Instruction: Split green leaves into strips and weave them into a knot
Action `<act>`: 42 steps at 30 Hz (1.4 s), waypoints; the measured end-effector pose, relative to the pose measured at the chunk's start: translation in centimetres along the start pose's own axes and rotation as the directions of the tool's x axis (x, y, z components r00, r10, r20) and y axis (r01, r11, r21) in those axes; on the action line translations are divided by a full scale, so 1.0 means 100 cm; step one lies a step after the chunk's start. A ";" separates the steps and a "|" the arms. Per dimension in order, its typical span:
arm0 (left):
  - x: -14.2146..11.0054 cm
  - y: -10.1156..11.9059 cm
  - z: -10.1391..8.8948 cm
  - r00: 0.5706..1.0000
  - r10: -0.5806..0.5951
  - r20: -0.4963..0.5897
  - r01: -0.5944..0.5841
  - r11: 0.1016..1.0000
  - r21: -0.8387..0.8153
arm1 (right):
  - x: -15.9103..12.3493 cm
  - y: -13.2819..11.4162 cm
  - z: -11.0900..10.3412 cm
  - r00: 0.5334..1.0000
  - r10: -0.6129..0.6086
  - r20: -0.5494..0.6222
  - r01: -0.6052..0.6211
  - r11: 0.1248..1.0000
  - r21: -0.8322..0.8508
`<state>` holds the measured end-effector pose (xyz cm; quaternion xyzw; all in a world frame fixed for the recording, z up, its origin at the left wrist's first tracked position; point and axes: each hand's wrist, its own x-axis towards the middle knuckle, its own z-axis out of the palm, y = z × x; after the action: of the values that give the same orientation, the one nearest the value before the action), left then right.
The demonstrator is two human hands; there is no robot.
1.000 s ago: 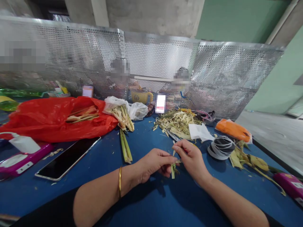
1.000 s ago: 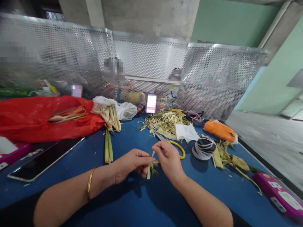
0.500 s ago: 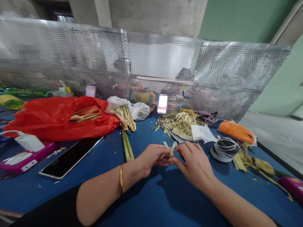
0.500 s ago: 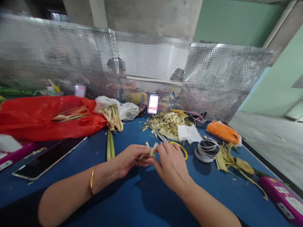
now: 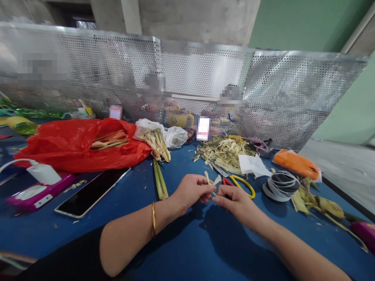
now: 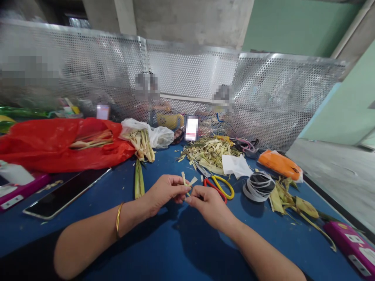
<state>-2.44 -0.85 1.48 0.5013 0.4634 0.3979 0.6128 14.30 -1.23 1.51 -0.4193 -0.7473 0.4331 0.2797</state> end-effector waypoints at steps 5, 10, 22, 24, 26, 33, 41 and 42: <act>-0.002 0.001 0.003 0.997 0.044 -0.056 -0.043 0.999 0.023 | -0.005 -0.008 -0.001 0.999 -0.040 0.007 0.040 0.999 -0.025; -0.002 0.002 0.001 1.000 0.004 0.007 -0.004 1.000 -0.003 | -0.006 -0.011 0.000 1.000 -0.016 -0.010 0.016 1.000 -0.009; -0.002 0.001 -0.001 0.994 -0.013 0.105 0.005 0.997 0.078 | 0.007 0.003 -0.005 0.972 0.142 -0.188 -0.106 0.976 0.190; -0.003 -0.001 0.001 0.993 0.033 0.117 -0.050 0.989 0.138 | 0.006 0.004 -0.005 0.975 0.124 -0.184 -0.104 0.988 0.114; -0.003 -0.001 0.002 0.992 0.062 0.114 -0.082 0.981 0.175 | 0.006 0.005 -0.005 0.974 0.115 -0.197 -0.110 0.993 0.036; -0.003 0.001 0.000 0.993 0.034 0.117 -0.049 0.991 0.127 | 0.007 0.009 -0.007 0.949 -0.021 -0.316 -0.042 0.980 -0.194; -0.003 0.002 0.002 0.990 -0.122 0.077 0.133 0.976 -0.170 | -0.008 -0.012 -0.011 0.734 -0.677 -0.057 0.337 0.435 -0.835; -0.003 0.002 0.002 0.990 -0.118 0.082 0.133 0.971 -0.201 | -0.010 -0.012 -0.007 0.721 -0.691 0.053 0.394 0.345 -0.852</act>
<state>-2.32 -1.11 1.71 0.4184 0.4289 0.3864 0.7012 14.87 -2.09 2.90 -0.2839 -0.8977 -0.1587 0.2973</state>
